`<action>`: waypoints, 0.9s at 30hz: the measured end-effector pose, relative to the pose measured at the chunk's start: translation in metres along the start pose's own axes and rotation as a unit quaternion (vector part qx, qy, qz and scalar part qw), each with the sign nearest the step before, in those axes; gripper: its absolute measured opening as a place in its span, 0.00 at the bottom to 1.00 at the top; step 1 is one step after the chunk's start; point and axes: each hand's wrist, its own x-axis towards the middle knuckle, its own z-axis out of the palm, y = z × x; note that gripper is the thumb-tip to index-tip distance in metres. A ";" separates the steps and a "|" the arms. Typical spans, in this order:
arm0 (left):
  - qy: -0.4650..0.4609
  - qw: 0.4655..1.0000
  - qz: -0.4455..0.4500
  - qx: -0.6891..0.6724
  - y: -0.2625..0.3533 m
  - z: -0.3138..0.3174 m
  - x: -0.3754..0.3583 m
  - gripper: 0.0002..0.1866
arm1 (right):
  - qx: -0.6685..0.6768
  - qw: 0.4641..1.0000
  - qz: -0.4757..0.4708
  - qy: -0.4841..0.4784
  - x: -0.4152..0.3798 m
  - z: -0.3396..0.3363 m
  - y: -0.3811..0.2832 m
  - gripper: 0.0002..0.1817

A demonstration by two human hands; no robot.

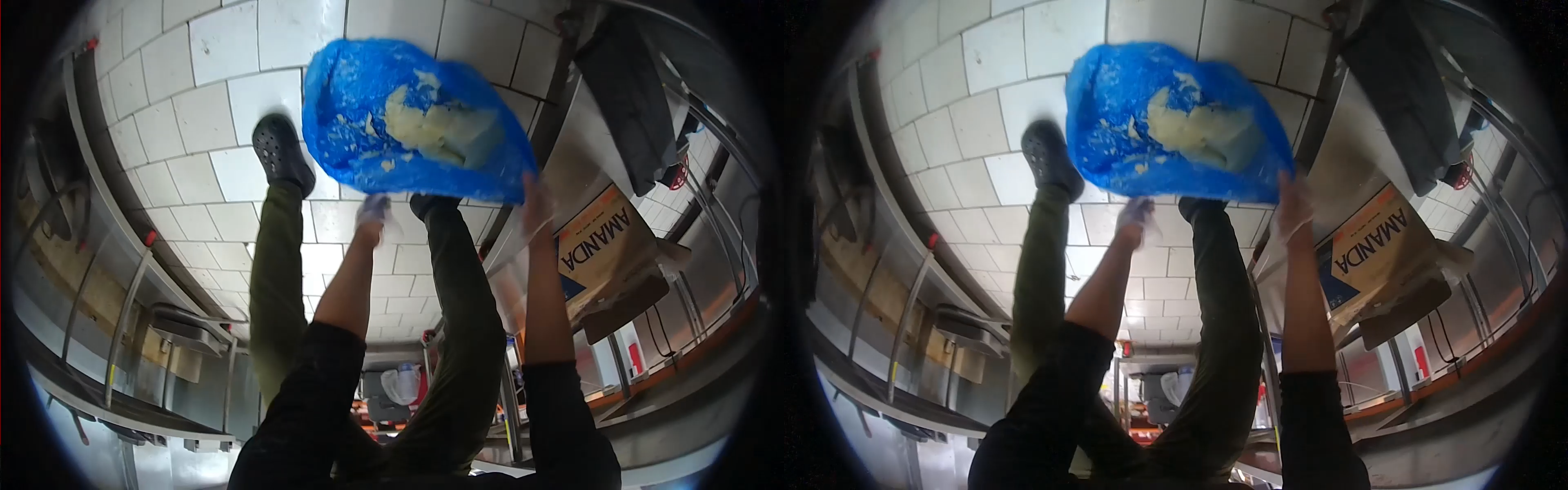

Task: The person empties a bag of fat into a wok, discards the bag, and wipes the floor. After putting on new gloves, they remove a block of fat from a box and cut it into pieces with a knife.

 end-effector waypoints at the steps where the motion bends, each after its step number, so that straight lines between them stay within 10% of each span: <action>1: 0.000 0.997 0.025 0.067 0.011 0.004 0.017 0.13 | 0.054 0.997 0.061 0.003 0.016 -0.001 0.000 0.19; 3: 0.036 0.984 0.004 -0.173 0.023 0.026 0.044 0.17 | 0.225 0.967 0.119 0.014 0.060 0.000 -0.020 0.22; 7: -0.063 0.970 0.233 -0.020 -0.011 0.013 0.119 0.20 | 0.461 0.843 0.255 0.110 0.105 0.040 0.046 0.29; 10: -0.021 0.976 0.079 -0.202 0.079 0.051 0.087 0.17 | 0.525 0.716 0.452 0.089 0.116 0.067 0.053 0.31; 14: -0.005 0.942 -0.059 -0.329 0.115 0.090 0.090 0.18 | 0.665 0.683 0.290 -0.090 0.135 0.119 0.144 0.30; 15: -0.061 0.932 -0.054 -0.353 0.095 0.084 0.105 0.18 | 0.481 0.826 0.250 -0.153 0.134 0.130 0.174 0.25; 17: -0.127 0.918 -0.047 -0.373 0.078 0.083 0.127 0.18 | 0.268 0.923 0.191 -0.199 0.138 0.133 0.186 0.22; 20: -0.161 0.933 0.020 -0.323 0.068 0.094 0.140 0.17 | 0.606 0.686 0.401 0.024 0.123 0.122 0.135 0.23; 23: -0.182 0.902 -0.025 -0.391 0.081 0.097 0.125 0.18 | 0.596 0.661 0.446 0.095 0.118 0.110 0.100 0.24; 27: -0.229 0.892 0.046 -0.387 0.092 0.077 0.117 0.18 | 0.698 0.669 0.254 -0.001 0.099 0.122 0.106 0.17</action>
